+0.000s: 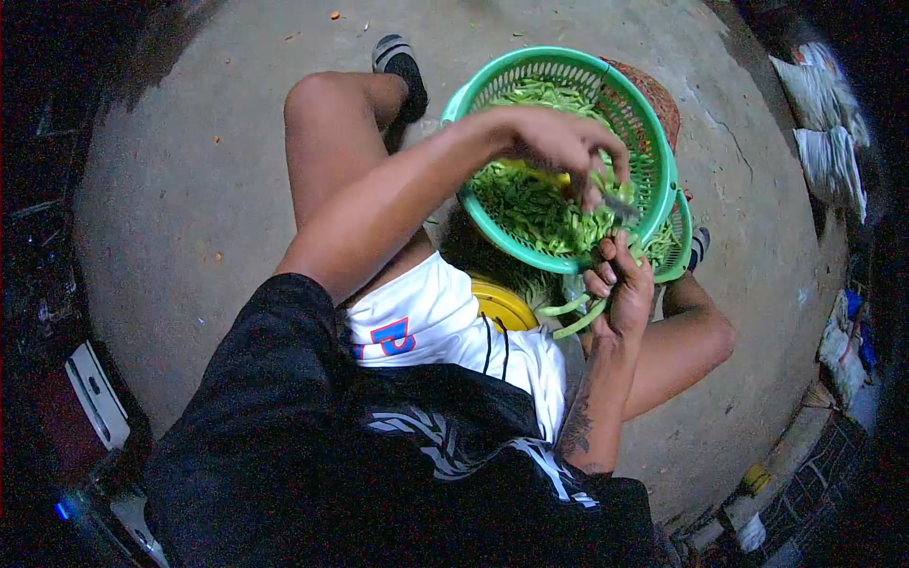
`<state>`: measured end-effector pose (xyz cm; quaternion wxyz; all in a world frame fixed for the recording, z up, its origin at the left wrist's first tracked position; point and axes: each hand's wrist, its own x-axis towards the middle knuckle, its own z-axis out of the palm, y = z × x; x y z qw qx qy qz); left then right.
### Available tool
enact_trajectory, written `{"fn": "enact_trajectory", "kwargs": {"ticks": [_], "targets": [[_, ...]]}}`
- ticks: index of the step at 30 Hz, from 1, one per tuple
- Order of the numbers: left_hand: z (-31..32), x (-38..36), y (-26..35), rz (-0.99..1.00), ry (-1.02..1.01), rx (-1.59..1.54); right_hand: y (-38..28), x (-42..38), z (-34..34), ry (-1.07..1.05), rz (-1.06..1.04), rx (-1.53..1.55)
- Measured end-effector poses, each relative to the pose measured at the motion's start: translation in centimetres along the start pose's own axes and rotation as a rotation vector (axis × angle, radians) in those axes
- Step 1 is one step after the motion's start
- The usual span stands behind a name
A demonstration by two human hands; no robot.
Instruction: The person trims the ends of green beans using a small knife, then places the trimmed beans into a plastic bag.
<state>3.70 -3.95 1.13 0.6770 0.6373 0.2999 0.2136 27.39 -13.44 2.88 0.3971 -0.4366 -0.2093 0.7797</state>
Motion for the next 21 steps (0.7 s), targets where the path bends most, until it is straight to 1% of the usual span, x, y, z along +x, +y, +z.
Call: {"fn": "enact_trajectory", "kwargs": {"ticks": [1, 2, 3, 5, 6, 7, 9, 11, 12, 13, 15, 16, 17, 19, 20, 21], "targets": [[1.0, 0.1, 0.0, -0.029, -0.042, -0.023, 0.0, 0.1, 0.0, 0.002, 0.002, -0.002], [1.4, 0.3, 0.1, -0.006, -0.155, -0.149, 0.0, 0.1, 0.1, -0.005, 0.0, -0.004], [1.3, 0.2, -0.2, -0.006, -0.154, -0.159, 0.0, 0.0, 0.0, -0.011, 0.001, -0.006], [-0.1, -0.4, -0.3, 0.039, -0.034, -0.168, -0.1, -0.3, 0.0, -0.009, 0.017, 0.0], [-1.3, -0.6, 0.1, 0.083, 0.03, -0.04, -0.2, -0.3, 0.0, -0.014, 0.024, 0.014], [-1.8, -1.0, 0.4, 0.063, 0.063, -0.073, -0.3, -0.2, 0.2, -0.021, 0.016, 0.017], [-0.1, -0.9, 0.8, -0.063, 0.037, -0.078, -0.1, -0.2, 0.3, 0.002, 0.022, 0.039], [1.8, -0.3, 0.2, 0.011, -0.084, -0.051, 0.0, 0.0, 0.4, 0.005, 0.004, 0.038], [1.9, 0.0, 0.0, 0.038, -0.159, -0.151, 0.2, 0.0, 0.4, 0.009, -0.012, 0.035], [1.5, -0.1, -0.2, 0.039, -0.158, -0.161, 0.2, 0.0, 0.4, 0.015, -0.004, 0.031], [-0.2, -0.4, -0.2, 0.024, -0.053, -0.071, -0.3, 0.0, 0.7, -0.036, 0.017, 0.03], [-0.8, -0.9, -0.1, 0.06, 0.014, -0.096, -0.2, 0.1, 0.3, -0.071, 0.012, 0.028], [-1.2, -1.1, 0.1, 0.06, 0.015, -0.085, -0.4, 0.4, 0.3, -0.079, 0.006, 0.032], [-1.7, -1.5, 0.7, 0.075, 0.098, -0.119, -1.0, 1.1, 1.0, -0.092, 0.018, 0.083], [-2.1, -1.7, 0.9, -0.001, 0.085, -0.148, -1.3, 1.2, 1.3, -0.11, 0.05, 0.173], [-2.1, -1.8, 1.1, 0.002, 0.082, -0.146, -1.4, 1.3, 1.1, -0.109, 0.046, 0.173]]}}
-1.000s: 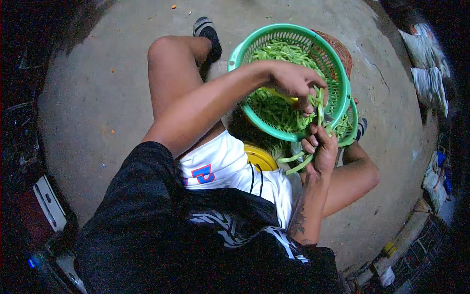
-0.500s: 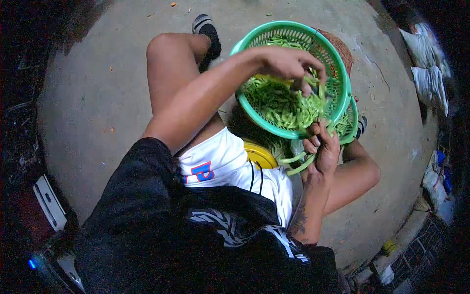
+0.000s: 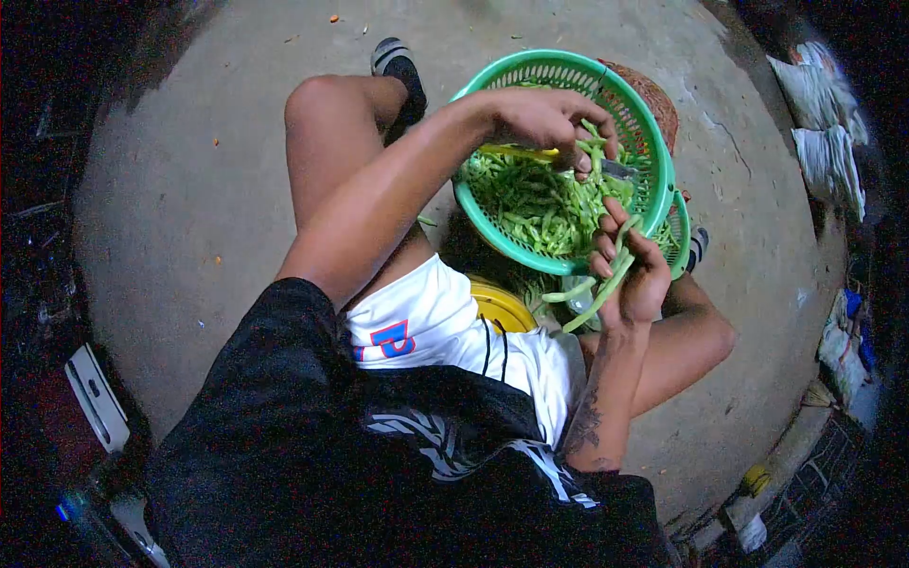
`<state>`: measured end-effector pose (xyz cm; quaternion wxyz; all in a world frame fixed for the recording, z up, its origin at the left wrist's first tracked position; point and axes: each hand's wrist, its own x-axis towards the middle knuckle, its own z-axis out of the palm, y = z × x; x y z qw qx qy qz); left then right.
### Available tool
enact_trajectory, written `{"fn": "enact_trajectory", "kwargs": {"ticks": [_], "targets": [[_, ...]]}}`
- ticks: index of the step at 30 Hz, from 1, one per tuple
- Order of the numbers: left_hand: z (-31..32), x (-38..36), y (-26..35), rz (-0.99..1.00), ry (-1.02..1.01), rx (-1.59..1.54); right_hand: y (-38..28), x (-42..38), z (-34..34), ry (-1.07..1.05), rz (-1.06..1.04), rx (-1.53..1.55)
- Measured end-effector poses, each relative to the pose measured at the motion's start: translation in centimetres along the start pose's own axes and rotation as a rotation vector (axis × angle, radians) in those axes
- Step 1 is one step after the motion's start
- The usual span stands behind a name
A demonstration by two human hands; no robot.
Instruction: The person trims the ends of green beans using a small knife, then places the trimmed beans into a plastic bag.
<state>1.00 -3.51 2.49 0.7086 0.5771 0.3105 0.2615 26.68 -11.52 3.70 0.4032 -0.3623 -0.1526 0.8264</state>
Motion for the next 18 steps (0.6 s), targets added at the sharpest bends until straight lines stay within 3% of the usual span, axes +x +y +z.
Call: {"fn": "enact_trajectory", "kwargs": {"ticks": [3, 6, 8, 10, 14, 16, 18], "targets": [[0.0, -0.4, -0.1, -0.052, 0.062, 0.124, 0.4, 0.1, -0.1, 0.001, -0.009, -0.216], [0.6, 0.6, -1.3, -0.011, -0.053, 0.125, 1.2, -0.3, 0.5, 0.087, -0.051, -0.481], [0.9, 1.1, -1.9, 0.085, -0.163, 0.259, 1.6, -0.2, 0.8, 0.102, -0.08, -0.48], [1.6, 0.6, -0.9, 0.038, -0.156, 0.274, 1.6, -0.3, 1.4, 0.121, -0.129, -0.654], [1.9, 0.5, -0.4, 0.004, -0.209, 0.239, 1.9, -0.3, 1.2, 0.125, -0.174, -0.69], [1.7, 0.2, -0.4, -0.015, -0.192, 0.246, 2.0, -0.4, 0.8, 0.123, -0.171, -0.524], [1.1, 0.2, -0.6, 0.077, -0.149, 0.218, 1.7, -1.0, 0.2, 0.106, -0.112, -0.485]]}}
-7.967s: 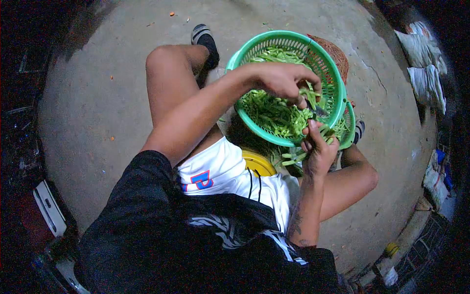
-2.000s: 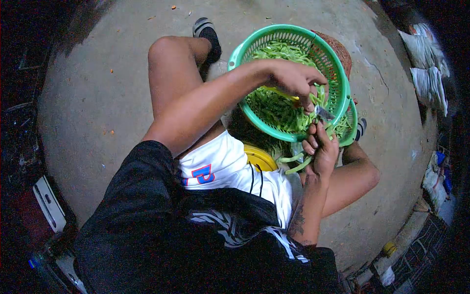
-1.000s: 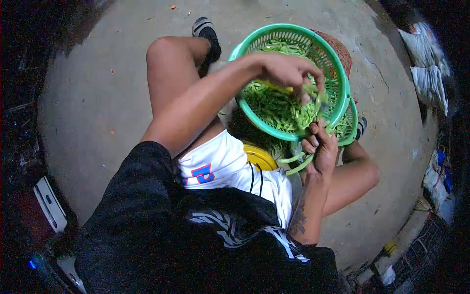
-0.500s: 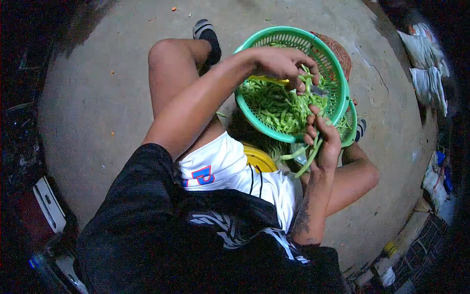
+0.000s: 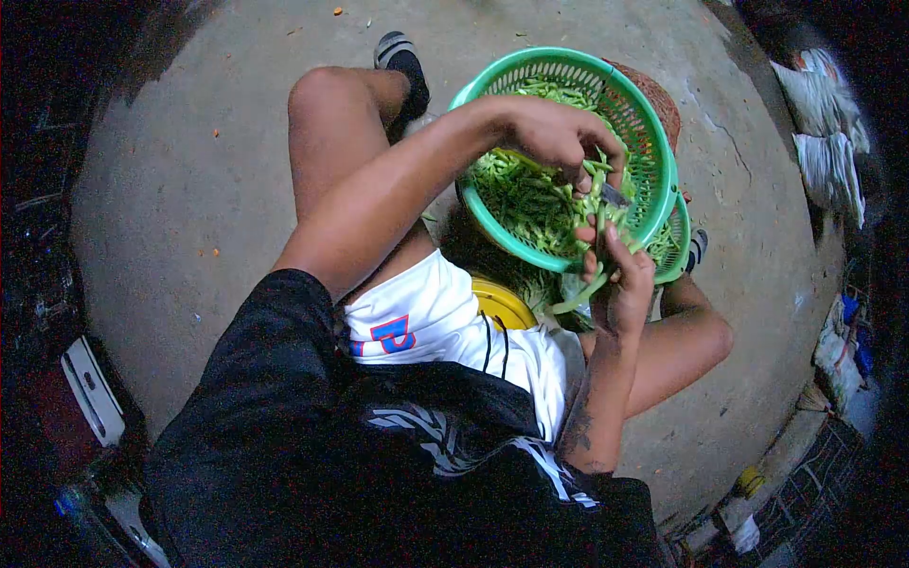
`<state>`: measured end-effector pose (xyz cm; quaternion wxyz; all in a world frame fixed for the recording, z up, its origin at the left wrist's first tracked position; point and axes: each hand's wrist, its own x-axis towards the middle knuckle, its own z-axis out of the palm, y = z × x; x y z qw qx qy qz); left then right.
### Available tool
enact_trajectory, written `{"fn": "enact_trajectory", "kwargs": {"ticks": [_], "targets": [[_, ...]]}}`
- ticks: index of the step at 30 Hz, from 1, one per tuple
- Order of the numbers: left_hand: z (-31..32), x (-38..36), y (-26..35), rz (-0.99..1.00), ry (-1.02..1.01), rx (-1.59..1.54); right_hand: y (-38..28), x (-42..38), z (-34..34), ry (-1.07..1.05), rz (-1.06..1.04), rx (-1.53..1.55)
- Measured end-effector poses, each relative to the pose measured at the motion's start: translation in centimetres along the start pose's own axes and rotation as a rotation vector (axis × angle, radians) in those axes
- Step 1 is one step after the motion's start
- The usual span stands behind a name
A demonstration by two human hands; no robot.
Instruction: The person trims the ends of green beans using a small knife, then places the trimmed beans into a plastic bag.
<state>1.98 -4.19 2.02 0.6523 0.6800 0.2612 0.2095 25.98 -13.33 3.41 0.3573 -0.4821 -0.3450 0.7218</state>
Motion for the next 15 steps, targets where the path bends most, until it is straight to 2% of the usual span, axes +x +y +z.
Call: {"fn": "enact_trajectory", "kwargs": {"ticks": [2, 4, 6, 12, 14, 15], "targets": [[-0.7, -0.2, -0.3, 0.073, 0.031, 0.118, 0.0, -0.3, -0.4, -0.03, 0.055, 0.039], [-0.8, -0.7, 0.6, -0.136, 0.115, 0.068, -0.1, -0.6, -0.6, -0.023, 0.114, 0.064], [-0.7, -0.6, 0.6, -0.13, 0.116, 0.061, 0.1, -0.5, -0.6, 0.014, 0.089, 0.048], [-0.3, -0.2, 0.2, 0.06, 0.149, 0.151, 0.2, -0.9, -1.0, 0.074, 0.033, 0.086], [-0.7, -0.8, 1.2, -0.166, 0.186, 0.057, 0.2, -1.4, -1.3, 0.058, 0.046, 0.142], [-0.9, -0.7, 1.1, -0.142, 0.177, 0.048, 0.3, -1.6, -1.4, 0.055, 0.049, 0.133]]}}
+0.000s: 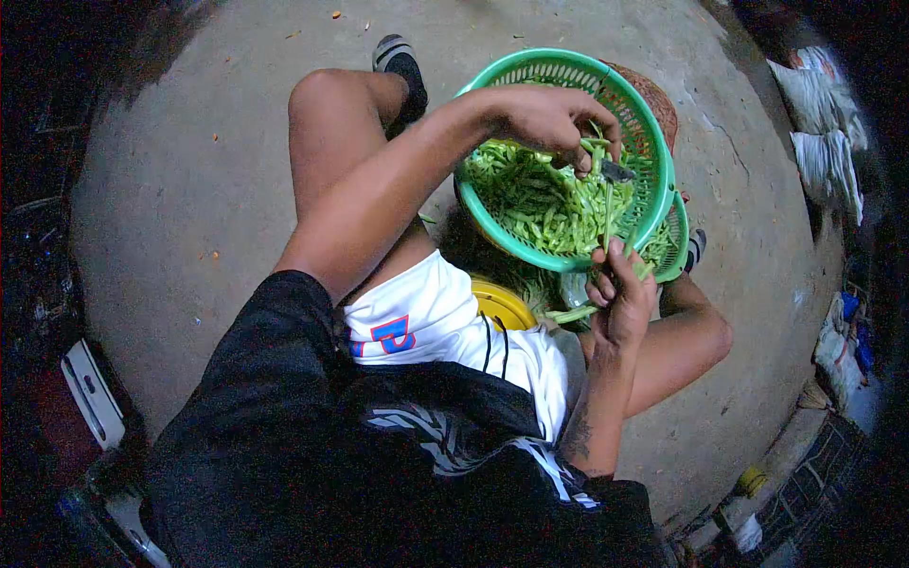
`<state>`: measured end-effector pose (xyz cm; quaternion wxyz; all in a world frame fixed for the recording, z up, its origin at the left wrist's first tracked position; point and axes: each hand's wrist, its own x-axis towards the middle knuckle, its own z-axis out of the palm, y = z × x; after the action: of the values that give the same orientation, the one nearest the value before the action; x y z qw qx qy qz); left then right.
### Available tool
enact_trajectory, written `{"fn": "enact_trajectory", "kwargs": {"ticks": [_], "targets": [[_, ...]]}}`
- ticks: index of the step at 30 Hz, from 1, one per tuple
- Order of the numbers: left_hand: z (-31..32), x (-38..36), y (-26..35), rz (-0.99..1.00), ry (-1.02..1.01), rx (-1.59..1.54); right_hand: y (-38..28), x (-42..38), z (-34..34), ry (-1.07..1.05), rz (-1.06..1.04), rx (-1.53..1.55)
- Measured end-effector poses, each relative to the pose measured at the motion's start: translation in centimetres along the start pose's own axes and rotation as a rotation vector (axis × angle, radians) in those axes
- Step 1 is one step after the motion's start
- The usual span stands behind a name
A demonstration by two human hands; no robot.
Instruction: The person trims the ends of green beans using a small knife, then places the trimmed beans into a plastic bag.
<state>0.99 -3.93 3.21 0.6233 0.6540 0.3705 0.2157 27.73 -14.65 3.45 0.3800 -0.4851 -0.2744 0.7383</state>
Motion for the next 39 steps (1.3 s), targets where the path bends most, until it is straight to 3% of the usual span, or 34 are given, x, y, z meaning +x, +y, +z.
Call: {"fn": "enact_trajectory", "kwargs": {"ticks": [3, 7, 10, 13, 15, 17, 21, 23, 24, 25, 29, 30, 31, 33, 36, 39], "targets": [[0.6, 0.5, -0.8, 0.135, 0.055, 0.155, -0.1, -0.3, 0.3, -0.019, 0.035, 0.007], [1.0, 1.0, -1.0, 0.135, 0.035, 0.031, -0.1, -0.5, 0.8, -0.03, 0.058, 0.037], [1.1, 1.0, -0.7, 0.089, -0.033, 0.151, 0.0, -0.3, 0.6, -0.054, 0.06, 0.062], [0.5, 1.0, -1.7, 0.139, -0.051, 0.002, 0.1, -0.2, 0.0, -0.053, 0.035, 0.085], [-1.2, 0.5, -2.1, 0.031, 0.09, -0.158, 0.0, -0.2, -0.4, -0.05, 0.032, 0.089], [-1.2, 0.7, -2.1, 0.024, 0.082, -0.21, 0.0, -0.1, -0.3, -0.054, 0.025, 0.098], [1.9, 1.1, -0.9, 0.014, -0.095, -0.028, -0.1, 0.1, 0.4, -0.053, 0.036, 0.082], [1.3, 1.4, -2.0, 0.176, -0.072, -0.105, 0.0, -0.3, 0.0, -0.039, 0.046, 0.068], [0.2, 1.1, -1.8, 0.042, -0.031, -0.125, 0.0, -0.3, -0.3, -0.054, 0.038, 0.077], [-0.5, 1.0, -1.8, 0.046, 0.034, -0.061, 0.0, -0.2, -0.6, -0.071, 0.026, 0.09], [0.9, 1.5, -1.7, 0.131, -0.076, -0.056, 0.1, 0.2, -0.3, -0.088, 0.027, 0.108], [2.0, 1.0, -0.1, -0.001, -0.132, -0.023, 0.1, 0.2, 0.0, -0.088, 0.027, 0.11], [2.6, 1.5, -1.1, 0.088, -0.199, -0.124, 0.0, 0.2, 0.3, -0.085, 0.032, 0.091], [1.7, 1.4, -1.6, 0.244, -0.135, 0.075, 0.0, 0.0, 0.1, -0.075, 0.045, 0.066], [0.1, 1.4, -2.4, 0.081, -0.135, -0.121, -0.1, 0.1, 0.0, -0.083, 0.016, 0.073], [1.1, 1.5, -2.1, 0.055, -0.109, -0.178, -0.1, 0.3, 0.1, -0.075, 0.014, 0.093]]}}
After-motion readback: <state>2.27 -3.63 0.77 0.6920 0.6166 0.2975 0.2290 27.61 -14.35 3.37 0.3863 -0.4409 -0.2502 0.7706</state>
